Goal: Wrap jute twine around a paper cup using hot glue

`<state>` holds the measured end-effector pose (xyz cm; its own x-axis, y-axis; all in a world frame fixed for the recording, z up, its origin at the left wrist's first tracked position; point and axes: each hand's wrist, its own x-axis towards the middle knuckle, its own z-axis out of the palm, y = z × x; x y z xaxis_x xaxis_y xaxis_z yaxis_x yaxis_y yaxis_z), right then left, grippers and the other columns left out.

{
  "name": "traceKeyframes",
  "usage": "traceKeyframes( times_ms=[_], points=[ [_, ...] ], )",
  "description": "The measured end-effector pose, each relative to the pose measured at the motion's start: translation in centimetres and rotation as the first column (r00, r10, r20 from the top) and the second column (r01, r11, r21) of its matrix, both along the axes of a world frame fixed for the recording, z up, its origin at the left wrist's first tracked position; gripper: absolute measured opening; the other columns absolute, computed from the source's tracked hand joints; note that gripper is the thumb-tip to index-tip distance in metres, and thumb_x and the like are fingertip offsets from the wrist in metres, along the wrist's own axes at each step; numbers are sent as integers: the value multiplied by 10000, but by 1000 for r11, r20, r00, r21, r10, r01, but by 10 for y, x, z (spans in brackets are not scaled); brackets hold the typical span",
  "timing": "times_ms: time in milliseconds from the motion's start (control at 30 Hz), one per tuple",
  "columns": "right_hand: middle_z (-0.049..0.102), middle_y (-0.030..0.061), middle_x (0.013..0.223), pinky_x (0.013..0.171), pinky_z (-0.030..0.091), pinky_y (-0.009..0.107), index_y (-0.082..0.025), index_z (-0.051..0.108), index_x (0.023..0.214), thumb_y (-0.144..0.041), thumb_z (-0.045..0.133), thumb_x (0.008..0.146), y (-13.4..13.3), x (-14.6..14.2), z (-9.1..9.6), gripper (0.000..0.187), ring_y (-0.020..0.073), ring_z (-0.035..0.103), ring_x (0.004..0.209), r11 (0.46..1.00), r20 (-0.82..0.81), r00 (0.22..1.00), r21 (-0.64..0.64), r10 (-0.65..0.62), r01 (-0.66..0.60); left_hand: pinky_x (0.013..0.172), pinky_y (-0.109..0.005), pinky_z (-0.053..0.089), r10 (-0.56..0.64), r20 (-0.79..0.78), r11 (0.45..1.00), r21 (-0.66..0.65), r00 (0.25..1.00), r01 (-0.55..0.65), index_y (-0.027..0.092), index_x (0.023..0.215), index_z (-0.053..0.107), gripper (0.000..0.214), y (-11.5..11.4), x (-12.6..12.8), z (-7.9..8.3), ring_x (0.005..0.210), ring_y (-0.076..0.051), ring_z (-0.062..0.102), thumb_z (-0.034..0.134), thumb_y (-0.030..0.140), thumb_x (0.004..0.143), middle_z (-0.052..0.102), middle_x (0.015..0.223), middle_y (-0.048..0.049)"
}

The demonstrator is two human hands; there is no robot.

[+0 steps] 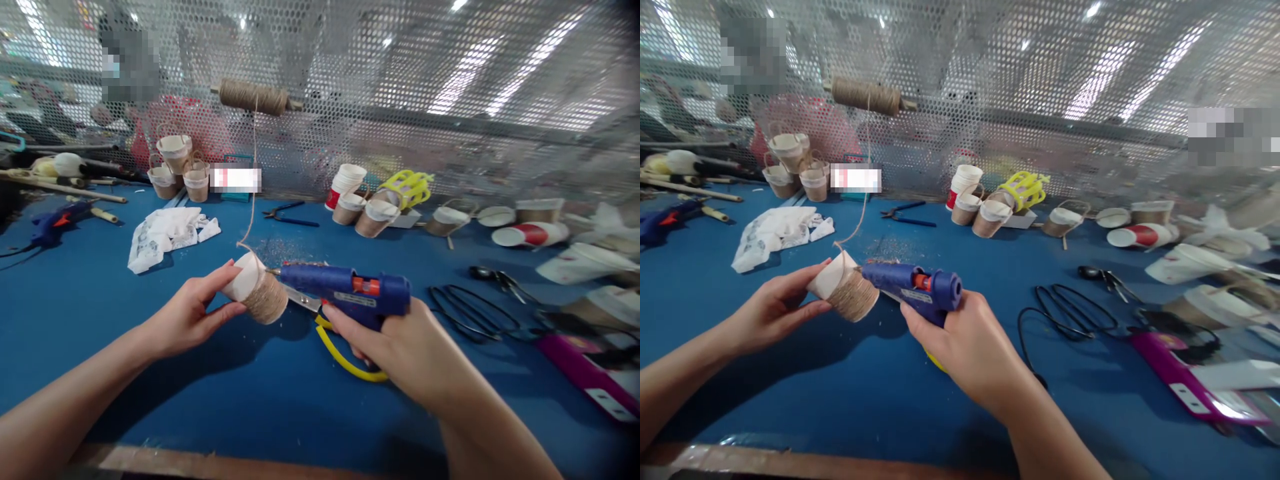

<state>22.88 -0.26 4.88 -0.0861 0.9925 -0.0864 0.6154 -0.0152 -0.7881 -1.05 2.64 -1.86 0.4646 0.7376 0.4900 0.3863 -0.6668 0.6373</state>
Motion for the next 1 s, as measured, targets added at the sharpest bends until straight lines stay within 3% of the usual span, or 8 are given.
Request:
traceKeyframes(
  times_ms=[300,500,600,667,733,867,1000],
  points=[
    [398,-41,376,348,303,241,-221,389,452,-404,562,719,7,2,-1,366,88,328,355,985,45,995,146,86,-92,1022,-413,348,2,-7,1000,-6,1000,-2,98,1164,464,364,-1,0,-2,1049,-231,585,516,202,819,661,1048,-117],
    [457,-45,388,424,397,237,-202,467,533,-384,551,748,20,9,-8,294,100,447,370,992,-39,995,95,90,-86,990,-400,387,43,-44,999,-14,998,-43,97,1168,471,381,1,-1,-1,1116,-257,540,512,240,818,658,1059,-127],
    [492,-44,440,435,401,228,-183,527,645,-376,580,733,38,16,-18,219,106,479,419,993,-111,994,114,-2,15,976,-393,404,65,-79,998,-11,995,-66,103,1130,507,345,2,-1,1,1111,-266,544,499,264,825,661,1052,-119],
    [585,-4,574,491,430,231,-172,555,699,-378,588,728,52,22,-26,210,125,544,529,968,-17,987,192,-160,160,981,-405,399,79,-100,997,-6,992,-80,120,1081,544,302,3,0,3,1074,-267,570,490,279,829,669,1036,-103],
    [619,27,653,513,436,234,-167,556,703,-354,590,730,66,26,-34,193,138,568,585,955,41,972,201,-231,218,989,-419,388,96,-108,995,3,989,-97,135,1042,568,277,3,1,4,1057,-270,581,487,293,830,674,1025,-92],
    [539,19,447,391,381,237,-173,501,549,-386,554,754,86,31,-46,300,127,510,399,957,138,949,113,-282,268,984,-421,391,134,-108,991,1,985,-135,125,1053,556,296,4,1,2,1155,-289,503,490,298,822,658,1066,-115],
    [548,27,426,383,400,237,-164,525,535,-432,545,754,99,34,-56,347,125,518,366,963,170,947,37,-271,268,1011,-439,349,103,-115,995,1,988,-104,122,1074,527,300,4,3,3,1175,-284,484,481,280,823,633,1112,-129]
  ],
)
